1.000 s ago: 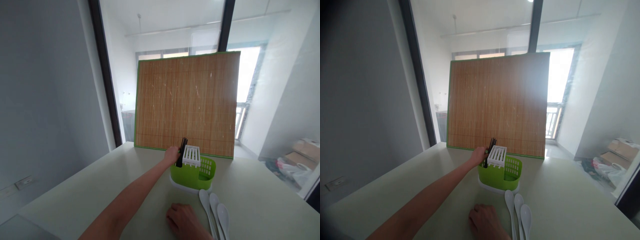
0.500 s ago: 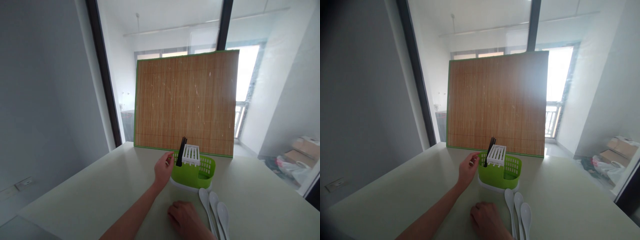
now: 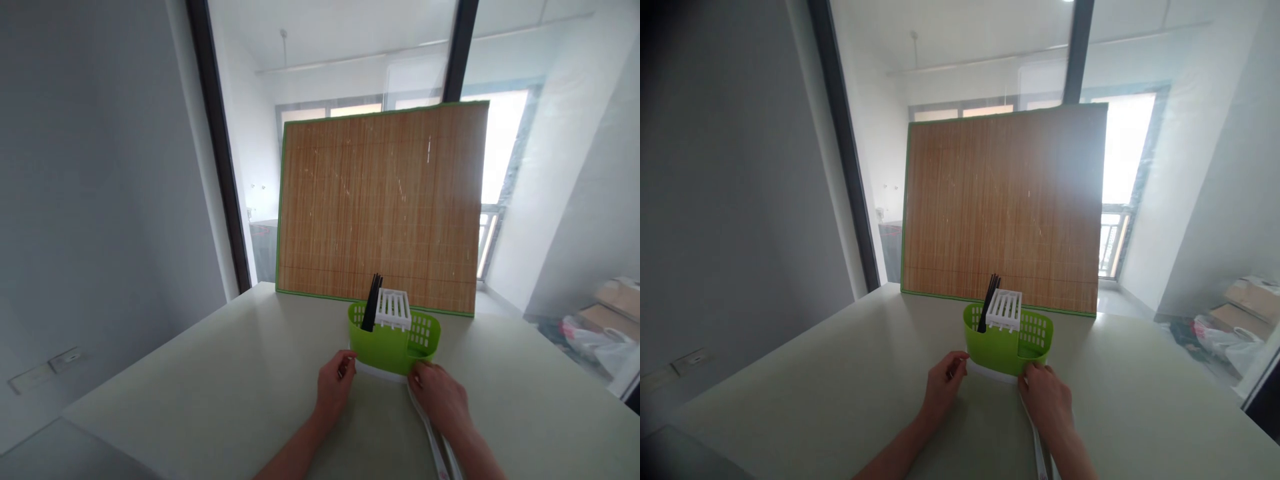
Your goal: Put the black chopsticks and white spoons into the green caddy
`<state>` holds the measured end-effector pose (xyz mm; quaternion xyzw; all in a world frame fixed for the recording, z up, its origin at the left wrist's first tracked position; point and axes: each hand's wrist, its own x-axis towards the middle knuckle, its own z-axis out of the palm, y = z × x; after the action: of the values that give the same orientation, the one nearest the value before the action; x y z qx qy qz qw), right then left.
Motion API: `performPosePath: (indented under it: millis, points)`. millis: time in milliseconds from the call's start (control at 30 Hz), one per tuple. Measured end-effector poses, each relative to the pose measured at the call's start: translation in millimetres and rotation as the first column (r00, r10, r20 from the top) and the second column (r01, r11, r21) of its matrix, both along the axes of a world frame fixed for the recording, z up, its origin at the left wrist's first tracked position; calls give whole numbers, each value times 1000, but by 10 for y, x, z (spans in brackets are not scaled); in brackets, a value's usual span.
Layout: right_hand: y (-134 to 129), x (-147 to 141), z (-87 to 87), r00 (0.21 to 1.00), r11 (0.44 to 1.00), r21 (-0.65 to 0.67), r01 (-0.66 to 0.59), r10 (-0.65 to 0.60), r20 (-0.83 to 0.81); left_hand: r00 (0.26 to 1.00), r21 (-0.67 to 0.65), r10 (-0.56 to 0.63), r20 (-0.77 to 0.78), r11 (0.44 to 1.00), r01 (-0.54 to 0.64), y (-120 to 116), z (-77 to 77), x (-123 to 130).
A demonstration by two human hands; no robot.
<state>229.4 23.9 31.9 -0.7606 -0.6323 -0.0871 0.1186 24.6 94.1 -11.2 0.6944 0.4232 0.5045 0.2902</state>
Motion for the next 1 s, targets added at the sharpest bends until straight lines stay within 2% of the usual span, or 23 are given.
performPosePath:
  millis: [133, 500, 667, 767, 867, 933, 1000]
  points:
    - [-9, 70, -77, 998, 998, -60, 16, -12, 58, 999, -5, -16, -35, 1000, 16, -38, 0, 15]
    - [-8, 114, -125, 997, 998, -58, 10, -6, 74, 990, -2, -50, -129, 999, 50, -66, -28, 18]
    - [13, 138, -197, 999, 991, -133, -35, 31, -35, 989, 8, -42, -145, 999, 43, -76, -29, 21]
    - [32, 145, -221, 991, 991, -128, -33, 16, -132, 988, 9, -50, -147, 999, 52, -85, -19, 25]
    - [76, 132, -213, 959, 996, -44, -77, 62, -275, 987, 5, -67, -145, 998, 68, -99, -5, 32]
    - [110, 106, -183, 897, 984, 76, -158, 175, -406, 988, 3, -78, -137, 997, 79, -113, 9, 37]
    - [125, 64, -130, 805, 950, 229, -214, 304, -509, 988, -1, -91, -126, 996, 92, -128, 26, 40]
